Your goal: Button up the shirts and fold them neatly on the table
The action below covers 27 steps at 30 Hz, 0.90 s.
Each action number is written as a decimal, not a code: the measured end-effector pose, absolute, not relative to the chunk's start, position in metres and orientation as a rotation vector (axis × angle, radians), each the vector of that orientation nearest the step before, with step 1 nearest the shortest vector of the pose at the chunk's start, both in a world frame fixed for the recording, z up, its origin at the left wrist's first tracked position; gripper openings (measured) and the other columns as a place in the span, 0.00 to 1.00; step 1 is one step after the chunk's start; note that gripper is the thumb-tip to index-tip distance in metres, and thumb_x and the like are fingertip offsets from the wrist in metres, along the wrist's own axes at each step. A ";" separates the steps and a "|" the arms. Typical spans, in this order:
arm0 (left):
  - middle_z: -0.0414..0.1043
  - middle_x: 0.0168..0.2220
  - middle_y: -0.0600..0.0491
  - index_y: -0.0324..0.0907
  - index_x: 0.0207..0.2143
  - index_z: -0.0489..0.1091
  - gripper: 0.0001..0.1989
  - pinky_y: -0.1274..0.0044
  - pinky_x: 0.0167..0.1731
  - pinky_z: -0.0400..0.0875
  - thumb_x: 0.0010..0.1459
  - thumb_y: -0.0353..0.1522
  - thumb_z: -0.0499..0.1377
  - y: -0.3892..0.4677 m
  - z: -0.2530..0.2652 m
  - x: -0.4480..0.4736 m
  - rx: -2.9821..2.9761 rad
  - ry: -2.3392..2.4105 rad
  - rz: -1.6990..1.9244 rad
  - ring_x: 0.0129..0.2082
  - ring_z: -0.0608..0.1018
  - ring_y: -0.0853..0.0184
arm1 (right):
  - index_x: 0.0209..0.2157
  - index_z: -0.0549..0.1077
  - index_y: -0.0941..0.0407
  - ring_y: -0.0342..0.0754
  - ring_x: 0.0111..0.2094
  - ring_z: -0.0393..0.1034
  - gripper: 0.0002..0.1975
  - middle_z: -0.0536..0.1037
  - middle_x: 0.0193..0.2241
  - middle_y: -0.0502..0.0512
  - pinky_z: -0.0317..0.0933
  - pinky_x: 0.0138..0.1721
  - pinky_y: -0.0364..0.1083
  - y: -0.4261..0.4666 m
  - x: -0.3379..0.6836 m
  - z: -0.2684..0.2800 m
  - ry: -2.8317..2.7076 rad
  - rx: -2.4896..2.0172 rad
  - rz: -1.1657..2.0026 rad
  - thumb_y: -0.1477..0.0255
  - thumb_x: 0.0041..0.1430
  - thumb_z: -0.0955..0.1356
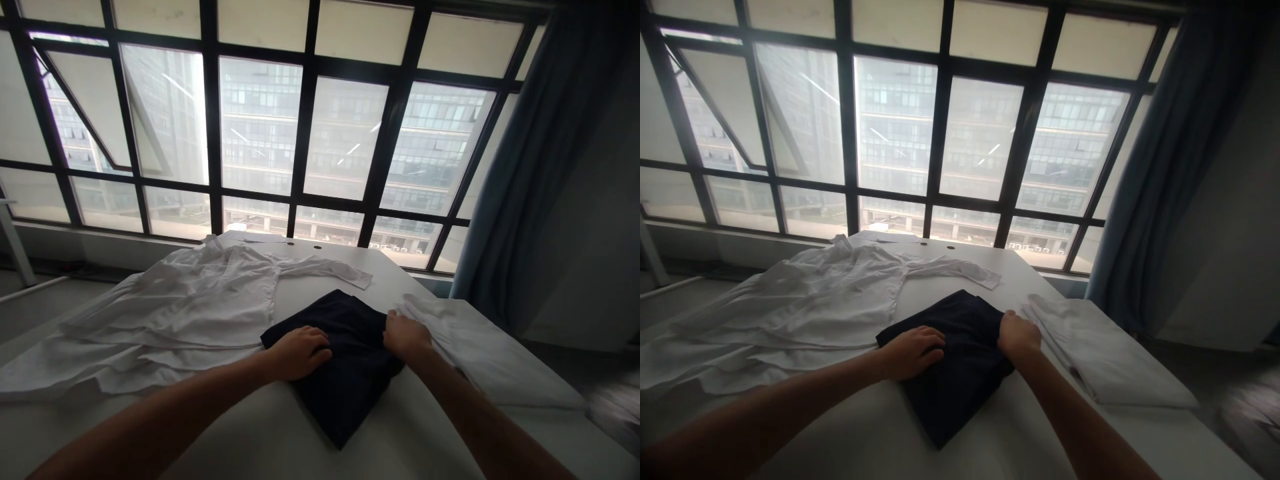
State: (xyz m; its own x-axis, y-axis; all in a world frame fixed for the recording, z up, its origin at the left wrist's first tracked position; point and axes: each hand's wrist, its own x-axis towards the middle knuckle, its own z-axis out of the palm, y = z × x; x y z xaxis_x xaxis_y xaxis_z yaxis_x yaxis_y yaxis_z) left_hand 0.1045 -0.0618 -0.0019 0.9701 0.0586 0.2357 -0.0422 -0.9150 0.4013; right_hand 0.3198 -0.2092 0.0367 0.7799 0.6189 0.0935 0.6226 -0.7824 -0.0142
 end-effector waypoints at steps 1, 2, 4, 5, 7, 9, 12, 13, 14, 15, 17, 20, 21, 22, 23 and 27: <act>0.64 0.60 0.46 0.40 0.56 0.67 0.26 0.65 0.59 0.57 0.64 0.46 0.49 -0.068 -0.006 0.106 2.747 0.018 0.371 0.60 0.66 0.55 | 0.53 0.67 0.64 0.63 0.47 0.73 0.22 0.76 0.44 0.74 0.65 0.45 0.56 -0.202 0.307 0.039 -1.115 -2.897 -0.270 0.72 0.58 0.66; 0.60 0.62 0.45 0.40 0.59 0.64 0.28 0.61 0.61 0.53 0.63 0.47 0.50 -0.076 -0.010 0.106 2.784 -0.009 0.376 0.62 0.62 0.53 | 0.56 0.66 0.63 0.62 0.49 0.71 0.23 0.75 0.47 0.73 0.63 0.48 0.56 -0.193 0.294 0.038 -1.267 -2.802 -0.318 0.70 0.60 0.64; 0.56 0.64 0.44 0.40 0.62 0.60 0.31 0.57 0.62 0.47 0.63 0.48 0.50 -0.090 -0.017 0.101 2.830 -0.120 0.340 0.64 0.57 0.51 | 0.58 0.66 0.59 0.57 0.58 0.63 0.24 0.70 0.55 0.68 0.54 0.58 0.54 -0.171 0.273 0.030 -1.709 -2.461 -0.179 0.66 0.63 0.62; 0.57 0.64 0.44 0.41 0.62 0.59 0.30 0.56 0.63 0.45 0.64 0.47 0.49 -0.097 -0.018 0.097 2.843 -0.174 0.336 0.65 0.56 0.52 | 0.59 0.65 0.57 0.56 0.62 0.57 0.24 0.66 0.60 0.64 0.48 0.61 0.53 -0.160 0.266 0.023 -1.888 -2.297 -0.066 0.64 0.63 0.61; 0.59 0.63 0.46 0.43 0.63 0.58 0.27 0.55 0.63 0.42 0.66 0.45 0.46 -0.107 -0.017 0.089 2.867 -0.247 0.341 0.65 0.56 0.54 | 0.62 0.61 0.55 0.53 0.66 0.47 0.28 0.57 0.65 0.58 0.39 0.65 0.54 -0.139 0.261 0.006 -2.052 -2.113 0.123 0.59 0.65 0.58; 0.59 0.63 0.47 0.46 0.64 0.57 0.26 0.53 0.63 0.43 0.67 0.43 0.44 -0.112 -0.011 0.082 2.882 -0.276 0.306 0.65 0.56 0.54 | 0.65 0.56 0.54 0.52 0.67 0.42 0.31 0.51 0.67 0.55 0.35 0.65 0.55 -0.122 0.270 -0.009 -2.068 -2.088 0.205 0.55 0.66 0.55; 0.53 0.66 0.47 0.48 0.65 0.54 0.26 0.49 0.61 0.43 0.68 0.43 0.41 -0.114 -0.001 0.077 2.859 -0.275 0.166 0.66 0.53 0.52 | 0.66 0.52 0.54 0.51 0.68 0.40 0.34 0.49 0.67 0.55 0.33 0.65 0.55 -0.104 0.305 -0.024 -2.019 -2.178 0.171 0.52 0.65 0.54; 0.51 0.66 0.47 0.48 0.65 0.53 0.26 0.48 0.60 0.43 0.68 0.43 0.41 -0.113 0.001 0.077 2.841 -0.275 0.125 0.66 0.52 0.52 | 0.66 0.52 0.54 0.52 0.68 0.40 0.34 0.49 0.67 0.55 0.32 0.65 0.55 -0.100 0.319 -0.026 -1.990 -2.236 0.148 0.51 0.64 0.54; 0.50 0.66 0.47 0.48 0.65 0.53 0.26 0.47 0.60 0.42 0.68 0.43 0.41 -0.113 0.002 0.078 2.824 -0.276 0.097 0.66 0.51 0.51 | 0.66 0.52 0.54 0.52 0.68 0.40 0.35 0.49 0.67 0.55 0.32 0.65 0.55 -0.096 0.334 -0.028 -1.953 -2.298 0.118 0.51 0.64 0.53; 0.50 0.67 0.47 0.49 0.65 0.53 0.26 0.47 0.60 0.41 0.68 0.43 0.41 -0.112 0.002 0.078 2.810 -0.280 0.083 0.67 0.50 0.51 | 0.66 0.52 0.55 0.52 0.68 0.40 0.35 0.49 0.67 0.56 0.31 0.65 0.56 -0.092 0.348 -0.030 -1.905 -2.365 0.085 0.51 0.65 0.53; 0.50 0.66 0.48 0.50 0.65 0.54 0.25 0.47 0.60 0.40 0.68 0.43 0.42 -0.111 0.000 0.080 2.788 -0.291 0.084 0.67 0.49 0.52 | 0.66 0.52 0.56 0.52 0.68 0.40 0.35 0.50 0.67 0.56 0.33 0.65 0.56 -0.087 0.372 -0.032 -1.789 -2.485 0.051 0.51 0.65 0.52; 0.52 0.66 0.50 0.50 0.64 0.55 0.25 0.49 0.61 0.40 0.67 0.44 0.44 -0.107 -0.005 0.081 2.758 -0.331 0.124 0.66 0.52 0.54 | 0.66 0.53 0.57 0.52 0.68 0.41 0.35 0.52 0.67 0.57 0.37 0.65 0.56 -0.083 0.393 -0.034 -1.642 -2.591 0.043 0.51 0.65 0.51; 0.54 0.65 0.50 0.50 0.64 0.56 0.26 0.52 0.62 0.42 0.66 0.45 0.46 -0.103 -0.006 0.082 2.744 -0.343 0.152 0.66 0.54 0.55 | 0.65 0.54 0.57 0.52 0.67 0.41 0.35 0.52 0.67 0.57 0.37 0.65 0.56 -0.082 0.394 -0.034 -1.612 -2.608 0.020 0.52 0.65 0.51; 0.55 0.65 0.50 0.49 0.63 0.58 0.26 0.55 0.63 0.46 0.66 0.45 0.46 -0.097 -0.007 0.083 2.734 -0.328 0.193 0.65 0.56 0.56 | 0.65 0.56 0.57 0.52 0.67 0.41 0.33 0.53 0.66 0.57 0.36 0.65 0.57 -0.083 0.393 -0.033 -1.593 -2.616 -0.027 0.53 0.66 0.52; 0.57 0.64 0.49 0.47 0.62 0.59 0.26 0.59 0.63 0.49 0.66 0.46 0.47 -0.090 -0.009 0.084 2.735 -0.274 0.248 0.65 0.58 0.58 | 0.64 0.57 0.58 0.52 0.67 0.42 0.32 0.53 0.66 0.58 0.35 0.65 0.57 -0.084 0.390 -0.032 -1.585 -2.611 -0.087 0.55 0.66 0.52; 0.57 0.64 0.46 0.41 0.61 0.61 0.27 0.63 0.63 0.49 0.66 0.44 0.46 -0.053 -0.016 0.089 2.848 0.185 0.471 0.65 0.57 0.57 | 0.63 0.59 0.58 0.52 0.67 0.43 0.29 0.55 0.65 0.58 0.36 0.65 0.57 -0.099 0.353 -0.029 -1.657 -2.430 -0.180 0.60 0.68 0.51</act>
State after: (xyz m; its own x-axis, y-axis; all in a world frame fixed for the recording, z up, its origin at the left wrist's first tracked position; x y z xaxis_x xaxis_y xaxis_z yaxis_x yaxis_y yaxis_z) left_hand 0.0894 -0.0529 -0.0157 0.9397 0.1642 0.3000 0.0840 -0.9612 0.2628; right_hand 0.3531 -0.0995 -0.0291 0.3663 0.9067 0.2091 0.9304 -0.3547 -0.0921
